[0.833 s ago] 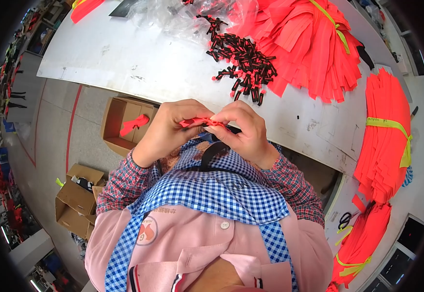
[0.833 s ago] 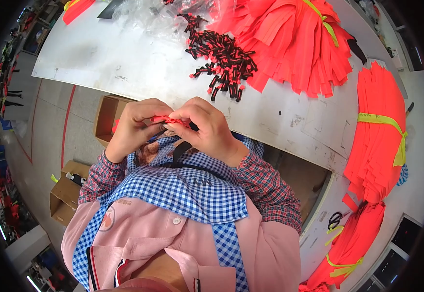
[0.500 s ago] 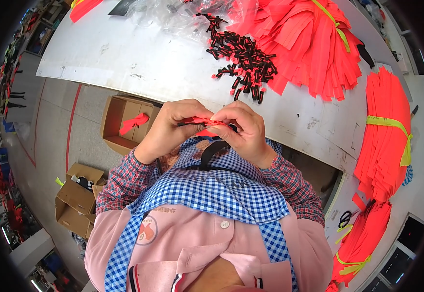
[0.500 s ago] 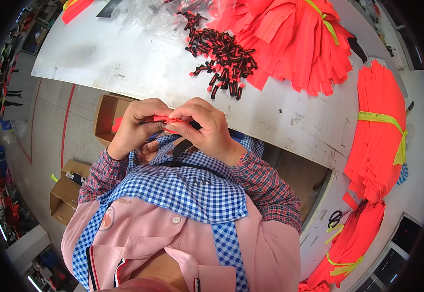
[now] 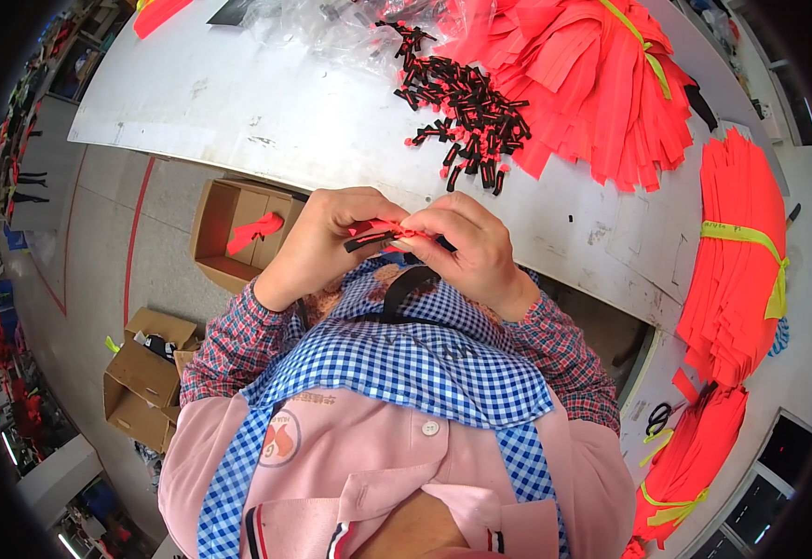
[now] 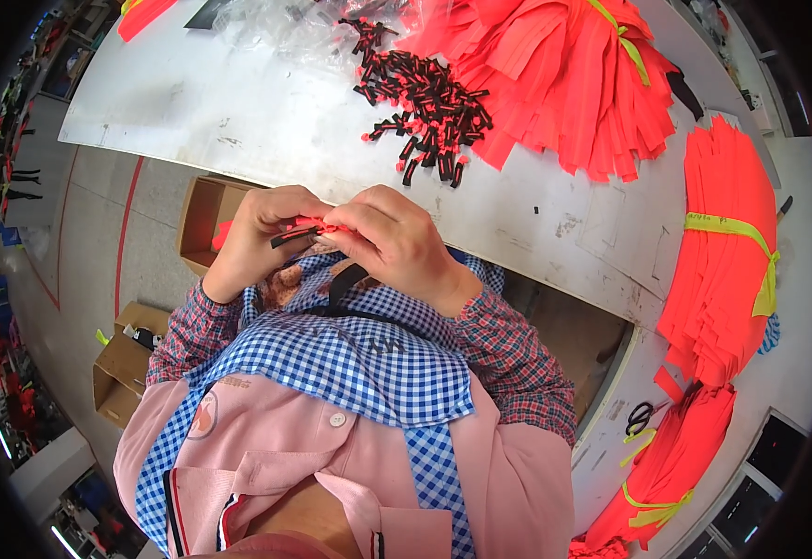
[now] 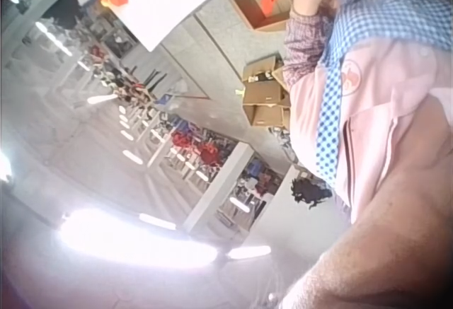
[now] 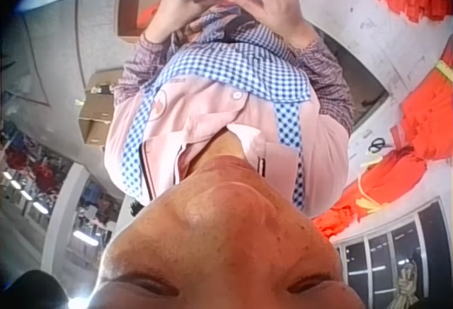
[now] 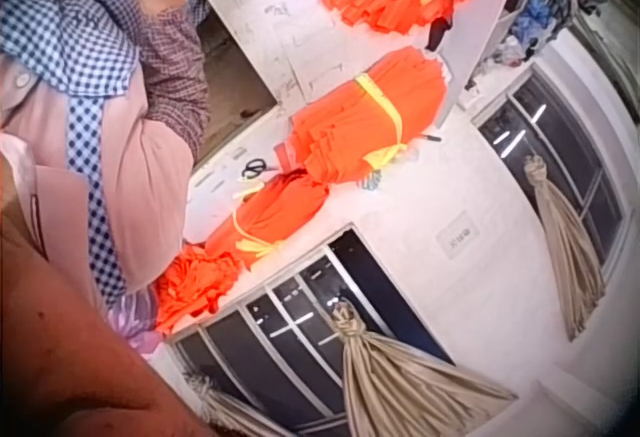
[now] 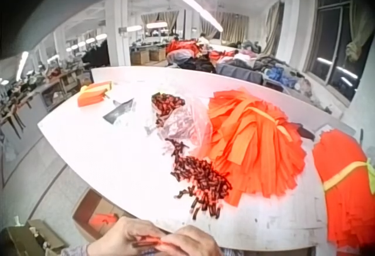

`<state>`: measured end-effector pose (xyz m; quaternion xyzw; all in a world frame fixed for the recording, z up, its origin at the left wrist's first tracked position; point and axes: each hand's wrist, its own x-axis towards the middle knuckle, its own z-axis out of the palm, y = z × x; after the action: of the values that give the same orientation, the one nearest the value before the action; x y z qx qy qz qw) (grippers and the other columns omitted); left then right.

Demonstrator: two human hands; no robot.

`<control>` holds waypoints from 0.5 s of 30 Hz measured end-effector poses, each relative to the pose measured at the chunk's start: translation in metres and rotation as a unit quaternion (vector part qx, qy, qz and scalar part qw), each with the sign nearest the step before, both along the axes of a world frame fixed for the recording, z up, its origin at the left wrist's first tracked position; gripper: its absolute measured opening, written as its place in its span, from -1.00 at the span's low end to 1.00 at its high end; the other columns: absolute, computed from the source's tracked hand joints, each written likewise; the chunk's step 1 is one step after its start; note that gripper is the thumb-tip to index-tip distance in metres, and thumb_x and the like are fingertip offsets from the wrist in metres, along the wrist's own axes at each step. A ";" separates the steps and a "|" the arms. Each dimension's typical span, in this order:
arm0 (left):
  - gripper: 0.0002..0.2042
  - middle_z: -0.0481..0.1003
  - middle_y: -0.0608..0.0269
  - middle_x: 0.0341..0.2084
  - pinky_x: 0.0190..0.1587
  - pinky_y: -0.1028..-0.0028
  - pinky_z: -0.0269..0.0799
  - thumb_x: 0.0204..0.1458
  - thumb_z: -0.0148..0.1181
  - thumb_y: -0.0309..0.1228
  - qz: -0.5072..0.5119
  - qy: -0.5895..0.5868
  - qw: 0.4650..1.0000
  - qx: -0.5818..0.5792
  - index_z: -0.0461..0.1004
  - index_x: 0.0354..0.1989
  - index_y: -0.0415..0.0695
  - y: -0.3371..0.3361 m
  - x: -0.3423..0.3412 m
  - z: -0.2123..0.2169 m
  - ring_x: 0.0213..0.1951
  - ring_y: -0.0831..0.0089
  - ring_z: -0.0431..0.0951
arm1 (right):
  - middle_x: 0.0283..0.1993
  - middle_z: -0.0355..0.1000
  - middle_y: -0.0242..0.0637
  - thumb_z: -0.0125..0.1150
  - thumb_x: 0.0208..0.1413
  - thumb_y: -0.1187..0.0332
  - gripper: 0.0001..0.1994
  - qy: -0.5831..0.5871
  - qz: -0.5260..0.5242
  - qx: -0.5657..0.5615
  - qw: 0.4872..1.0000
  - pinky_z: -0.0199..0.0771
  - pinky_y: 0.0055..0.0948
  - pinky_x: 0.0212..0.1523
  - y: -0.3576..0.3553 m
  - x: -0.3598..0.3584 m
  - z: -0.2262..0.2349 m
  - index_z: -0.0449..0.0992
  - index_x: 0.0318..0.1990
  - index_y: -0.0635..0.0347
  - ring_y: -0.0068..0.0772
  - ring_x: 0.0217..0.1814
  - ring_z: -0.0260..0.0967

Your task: Attaching black plastic clips to neon pink fabric strips at a workbench in a production facility.

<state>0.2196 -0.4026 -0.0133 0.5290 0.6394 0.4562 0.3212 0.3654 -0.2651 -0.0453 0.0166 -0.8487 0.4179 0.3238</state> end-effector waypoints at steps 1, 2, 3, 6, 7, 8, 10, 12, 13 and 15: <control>-0.69 0.52 0.18 -0.44 -0.27 0.57 0.43 -0.25 0.27 -0.72 0.000 0.000 1.000 0.000 0.54 -0.25 -0.20 -0.001 0.001 -0.002 -0.32 0.49 0.55 | -0.40 0.38 -0.33 0.36 -0.07 0.42 -0.82 0.000 0.000 0.000 1.000 0.39 -0.54 -0.46 -0.002 0.000 -0.001 0.51 -0.30 0.20 -0.48 -0.43 0.38; -0.70 0.52 0.19 -0.43 -0.26 0.57 0.43 -0.23 0.25 -0.73 0.003 -0.040 0.999 0.006 0.54 -0.25 -0.21 -0.002 0.002 -0.005 -0.32 0.50 0.55 | -0.41 0.38 -0.33 0.36 -0.07 0.43 -0.83 -0.005 -0.002 -0.044 0.999 0.39 -0.54 -0.46 -0.005 0.001 -0.003 0.51 -0.31 0.20 -0.48 -0.43 0.37; -0.71 0.52 0.21 -0.42 -0.25 0.57 0.44 -0.20 0.24 -0.73 0.006 -0.081 0.997 0.011 0.54 -0.24 -0.21 -0.003 0.003 -0.009 -0.32 0.51 0.54 | -0.42 0.38 -0.33 0.36 -0.08 0.43 -0.83 -0.011 -0.004 -0.089 0.996 0.38 -0.55 -0.45 -0.007 0.002 -0.004 0.51 -0.32 0.20 -0.48 -0.43 0.37; -0.74 0.53 0.25 -0.40 -0.24 0.59 0.44 -0.15 0.20 -0.75 0.013 -0.135 0.991 0.004 0.54 -0.25 -0.24 -0.003 0.005 -0.013 -0.32 0.56 0.53 | -0.43 0.39 -0.33 0.37 -0.08 0.44 -0.82 0.001 0.000 -0.142 0.990 0.38 -0.55 -0.44 -0.009 0.002 -0.006 0.51 -0.32 0.20 -0.47 -0.44 0.36; -0.74 0.53 0.25 -0.40 -0.24 0.59 0.44 -0.15 0.20 -0.75 0.013 -0.135 0.991 0.004 0.54 -0.25 -0.24 -0.003 0.005 -0.015 -0.32 0.56 0.53 | -0.43 0.39 -0.33 0.37 -0.08 0.44 -0.82 0.001 0.001 -0.143 0.990 0.38 -0.55 -0.44 -0.009 0.003 -0.005 0.51 -0.32 0.20 -0.47 -0.44 0.36; -0.75 0.53 0.26 -0.39 -0.23 0.59 0.44 -0.14 0.19 -0.75 0.013 -0.143 0.990 0.001 0.54 -0.25 -0.24 -0.003 0.005 -0.017 -0.31 0.57 0.53 | -0.44 0.39 -0.33 0.37 -0.08 0.44 -0.82 -0.004 0.001 -0.140 0.990 0.38 -0.54 -0.43 -0.008 0.003 -0.005 0.51 -0.31 0.20 -0.47 -0.43 0.36; -0.76 0.53 0.27 -0.38 -0.22 0.60 0.44 -0.12 0.18 -0.76 0.011 -0.151 0.988 -0.002 0.54 -0.24 -0.25 -0.002 0.005 -0.016 -0.30 0.58 0.52 | -0.44 0.39 -0.33 0.37 -0.08 0.44 -0.82 -0.008 -0.001 -0.138 0.990 0.38 -0.54 -0.43 -0.007 0.003 -0.005 0.50 -0.31 0.20 -0.47 -0.43 0.37; -0.75 0.53 0.26 -0.38 -0.20 0.60 0.44 -0.12 0.19 -0.75 0.017 -0.137 0.990 -0.016 0.53 -0.23 -0.25 -0.001 0.007 -0.010 -0.28 0.58 0.52 | -0.44 0.39 -0.33 0.37 -0.08 0.43 -0.81 -0.001 -0.004 -0.119 0.993 0.39 -0.53 -0.42 -0.006 0.002 -0.006 0.50 -0.30 0.20 -0.47 -0.43 0.37; -0.75 0.53 0.26 -0.38 -0.20 0.60 0.44 -0.12 0.19 -0.75 0.017 -0.137 0.990 -0.016 0.53 -0.23 -0.25 -0.002 0.008 -0.011 -0.28 0.58 0.52 | -0.44 0.39 -0.33 0.37 -0.08 0.43 -0.81 -0.001 -0.004 -0.119 0.993 0.39 -0.53 -0.42 -0.006 0.003 -0.006 0.50 -0.30 0.20 -0.47 -0.43 0.37; -0.75 0.53 0.26 -0.38 -0.19 0.59 0.43 -0.12 0.20 -0.74 0.023 -0.155 0.987 -0.025 0.53 -0.23 -0.25 -0.003 0.009 -0.013 -0.27 0.58 0.52 | -0.44 0.40 -0.32 0.37 -0.08 0.43 -0.81 0.008 0.005 -0.118 0.993 0.39 -0.54 -0.42 -0.006 0.003 -0.006 0.49 -0.31 0.20 -0.46 -0.42 0.38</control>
<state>0.2289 -0.4056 -0.0262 0.4292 0.6051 0.5236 0.4189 0.3686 -0.2707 -0.0516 -0.0148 -0.7908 0.5165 0.3281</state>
